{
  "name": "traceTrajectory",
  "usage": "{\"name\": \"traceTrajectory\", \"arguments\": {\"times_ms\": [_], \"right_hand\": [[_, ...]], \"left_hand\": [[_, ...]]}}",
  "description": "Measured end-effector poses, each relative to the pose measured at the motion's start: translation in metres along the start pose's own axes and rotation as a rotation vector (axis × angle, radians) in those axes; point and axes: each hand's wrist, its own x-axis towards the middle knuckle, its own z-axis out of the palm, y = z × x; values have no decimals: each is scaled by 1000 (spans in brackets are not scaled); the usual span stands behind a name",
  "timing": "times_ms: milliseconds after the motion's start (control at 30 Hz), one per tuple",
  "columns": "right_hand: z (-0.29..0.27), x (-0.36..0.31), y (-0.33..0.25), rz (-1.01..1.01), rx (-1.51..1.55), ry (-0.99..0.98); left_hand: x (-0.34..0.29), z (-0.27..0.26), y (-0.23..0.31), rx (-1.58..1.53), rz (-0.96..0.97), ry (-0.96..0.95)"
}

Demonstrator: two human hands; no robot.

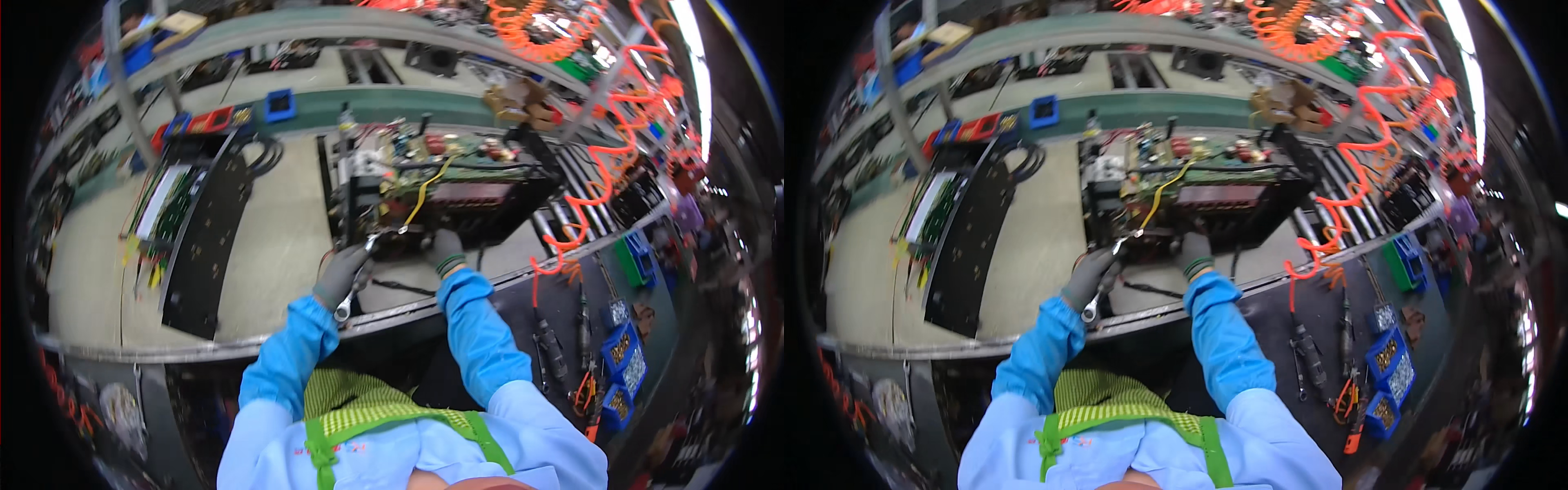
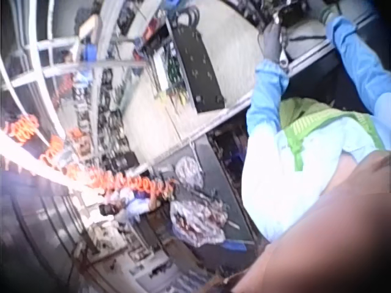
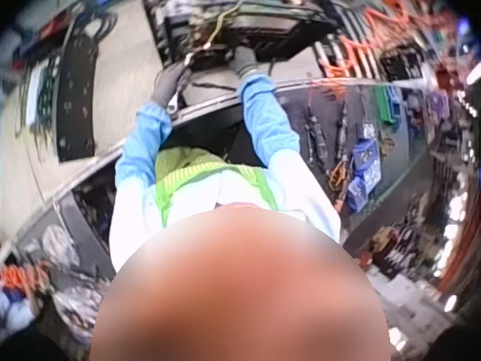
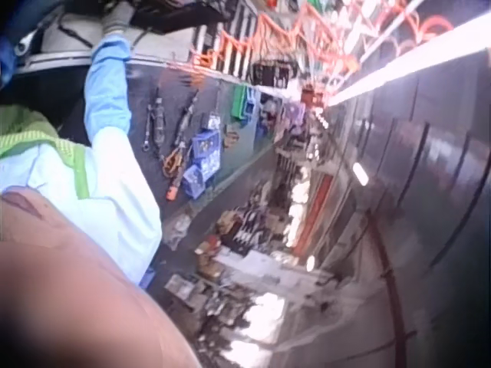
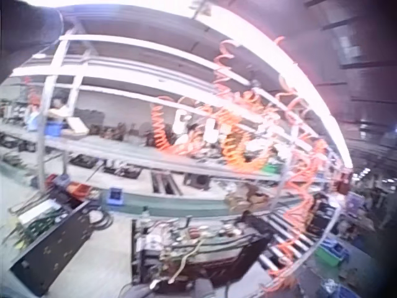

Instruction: The person assembles an electronic device on a workbench, using a wrench to tighten bolts and a screwdriver to secure components. They manipulate wires and circuit boards, then use a pneumatic screwdriver to fasten the casing of the device.

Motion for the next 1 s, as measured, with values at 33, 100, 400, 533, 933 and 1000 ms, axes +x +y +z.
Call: {"name": "traceTrajectory", "arguments": {"times_ms": [33,100,400,533,933,1000], "right_hand": [[7,-10,2,33,193,45],[31,-55,-17,-64,267,71],[22,-201,-27,250,1047,-192],[30,-222,9,477,827,-675],[62,-256,-45,114,265,-619],[67,-257,-44,43,-96,-407]], "left_hand": [[-2,-6,-2,-62,-23,-3],[-9,0,2,-128,-50,97],[-3,33,-29,-240,102,201],[0,50,-36,-249,157,300],[3,43,-39,-201,159,259],[6,43,-40,-209,153,252]]}}
